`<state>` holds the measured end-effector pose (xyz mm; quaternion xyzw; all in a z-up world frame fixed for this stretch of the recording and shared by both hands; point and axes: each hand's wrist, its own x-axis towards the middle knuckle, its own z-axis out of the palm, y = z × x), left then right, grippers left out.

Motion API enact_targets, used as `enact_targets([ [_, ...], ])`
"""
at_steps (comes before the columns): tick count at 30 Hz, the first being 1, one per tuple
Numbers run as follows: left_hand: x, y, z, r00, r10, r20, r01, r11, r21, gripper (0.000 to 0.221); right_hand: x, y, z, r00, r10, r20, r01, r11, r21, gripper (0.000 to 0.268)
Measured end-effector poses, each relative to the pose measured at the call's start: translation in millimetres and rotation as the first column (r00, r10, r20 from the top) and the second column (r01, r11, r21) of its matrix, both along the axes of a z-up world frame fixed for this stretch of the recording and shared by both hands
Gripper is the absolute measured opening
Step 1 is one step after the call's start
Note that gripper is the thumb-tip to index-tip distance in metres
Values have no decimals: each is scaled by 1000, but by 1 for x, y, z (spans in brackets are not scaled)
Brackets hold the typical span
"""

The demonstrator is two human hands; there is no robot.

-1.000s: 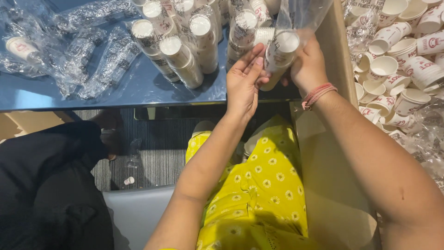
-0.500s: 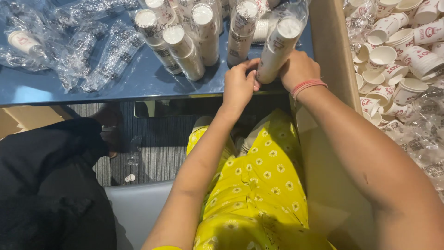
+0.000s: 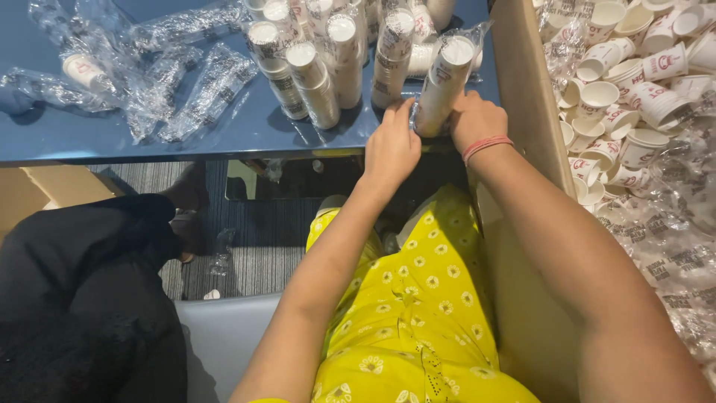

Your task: The person is sorting and packaging small paper cups from a large box into individual plastic sleeves and lining them up on a table.

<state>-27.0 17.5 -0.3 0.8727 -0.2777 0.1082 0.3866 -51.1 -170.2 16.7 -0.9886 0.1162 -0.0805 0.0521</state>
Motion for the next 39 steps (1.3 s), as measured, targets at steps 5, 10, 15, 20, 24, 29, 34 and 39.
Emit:
enact_targets([
  [5, -30, 6, 32, 999, 32, 23, -28, 990, -140, 69, -17, 0, 53, 989, -29, -142, 42, 995, 85, 24],
  [10, -16, -31, 35, 999, -27, 42, 42, 913, -405, 90, -22, -5, 75, 977, -6, -213, 59, 968, 244, 33],
  [15, -19, -40, 16, 981, -144, -126, 64, 867, -495, 76, -12, -37, 38, 890, 441, -119, -348, 823, 448, 95],
  [20, -30, -2, 45, 918, -332, -216, 59, 655, -753, 60, -35, 10, 110, 709, 680, 189, -666, 555, 498, 103],
  [24, -47, 38, 95, 754, -625, -202, -60, 240, -969, 59, -45, 24, 120, 612, 641, 462, -787, 437, 436, 72],
  [29, -78, 25, 84, 609, -779, -149, -148, 73, -986, 62, -60, 32, 103, 580, 548, 602, -791, 555, 257, 33],
  [34, -103, 0, 59, 653, -743, -144, -280, -60, -958, 55, -77, 70, 123, 547, 507, 666, -713, 699, 54, 24],
  [39, -114, 8, 68, 687, -711, -146, -298, -93, -950, 53, -78, 83, 124, 495, 517, 698, -728, 685, 10, 27],
])
